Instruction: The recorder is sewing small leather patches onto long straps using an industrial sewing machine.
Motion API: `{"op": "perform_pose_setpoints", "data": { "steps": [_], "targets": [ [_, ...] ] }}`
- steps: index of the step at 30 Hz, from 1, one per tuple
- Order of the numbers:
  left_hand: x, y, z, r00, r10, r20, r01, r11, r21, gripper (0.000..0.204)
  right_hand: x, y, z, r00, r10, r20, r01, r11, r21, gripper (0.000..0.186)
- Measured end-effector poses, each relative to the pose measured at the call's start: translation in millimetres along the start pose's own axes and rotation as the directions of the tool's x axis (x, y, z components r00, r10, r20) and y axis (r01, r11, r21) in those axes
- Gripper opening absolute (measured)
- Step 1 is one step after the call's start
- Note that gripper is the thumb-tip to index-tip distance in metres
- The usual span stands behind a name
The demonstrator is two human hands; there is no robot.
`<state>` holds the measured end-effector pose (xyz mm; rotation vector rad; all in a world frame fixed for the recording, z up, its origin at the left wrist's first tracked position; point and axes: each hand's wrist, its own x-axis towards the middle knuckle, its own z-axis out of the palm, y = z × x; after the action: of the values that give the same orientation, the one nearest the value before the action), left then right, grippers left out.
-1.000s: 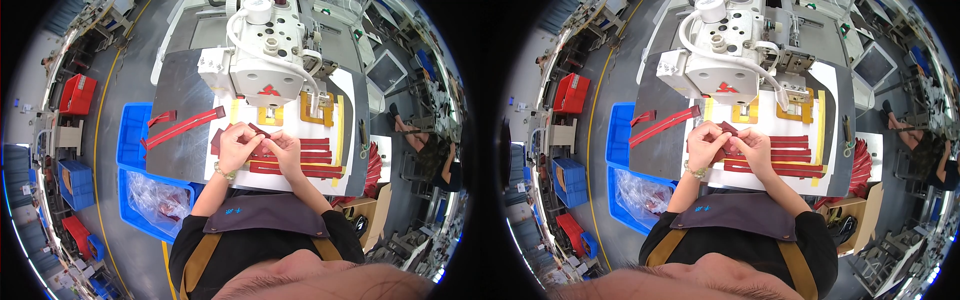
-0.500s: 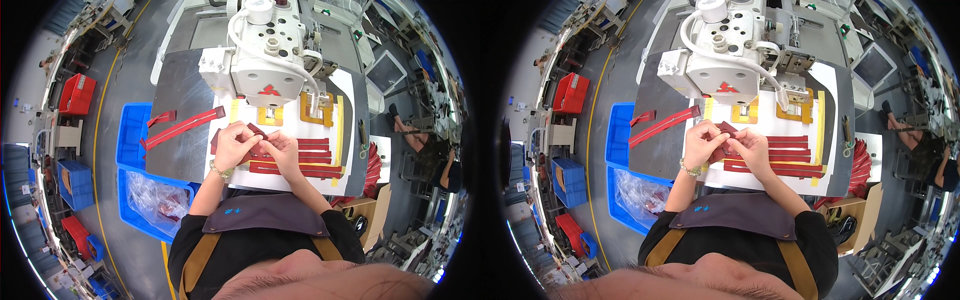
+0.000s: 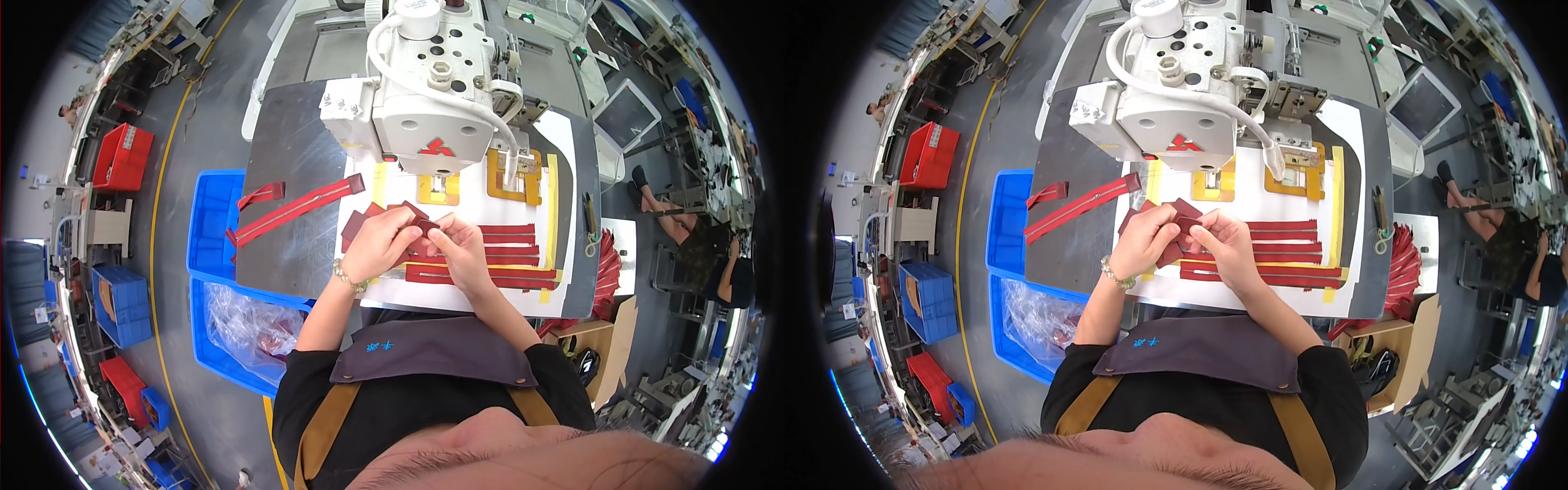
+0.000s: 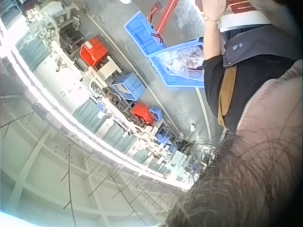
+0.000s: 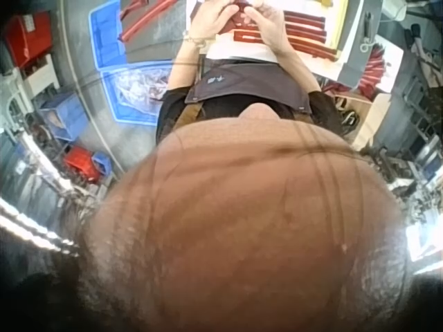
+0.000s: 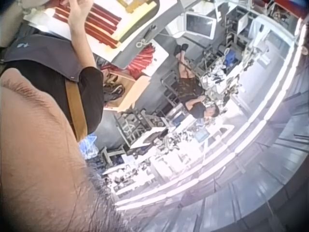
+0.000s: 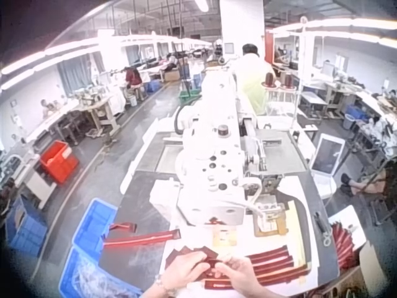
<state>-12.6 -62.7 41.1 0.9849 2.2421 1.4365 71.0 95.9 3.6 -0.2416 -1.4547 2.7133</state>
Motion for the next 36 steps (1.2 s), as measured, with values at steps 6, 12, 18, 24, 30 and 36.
{"op": "perform_pose_setpoints", "data": {
  "steps": [6,12,18,24,30,36],
  "targets": [
    [-5.0,-0.5,6.7,0.999,0.025,-0.034,-0.024,0.999,0.023,0.019,-0.3,4.0,0.6,1.0,0.003,-0.002,-0.003,1.0,0.017,0.004],
    [-6.3,-3.3,13.2,0.996,-0.023,-0.089,0.02,0.999,-0.033,0.021,0.2,6.0,1.1,1.0,-0.009,-0.027,0.01,1.0,0.014,0.004],
    [-4.3,-1.0,14.5,0.991,-0.056,-0.118,0.051,0.998,-0.044,0.021,1.6,7.6,0.0,0.999,-0.013,-0.04,0.013,1.0,-0.002,0.005],
    [-4.8,-2.1,15.5,0.989,-0.057,-0.137,0.058,0.998,0.001,0.023,2.1,8.4,1.3,0.999,-0.022,-0.05,0.022,1.0,0.0,0.005],
    [-5.2,-6.3,22.1,0.98,-0.084,-0.181,0.076,0.996,-0.052,0.025,1.5,9.0,2.4,0.997,-0.029,-0.076,0.03,0.999,0.017,0.004],
    [-3.8,-6.9,22.3,0.977,-0.07,-0.201,0.061,0.997,-0.054,0.025,2.0,8.7,2.6,0.996,-0.034,-0.085,0.036,0.999,0.026,0.004]
  ]
}}
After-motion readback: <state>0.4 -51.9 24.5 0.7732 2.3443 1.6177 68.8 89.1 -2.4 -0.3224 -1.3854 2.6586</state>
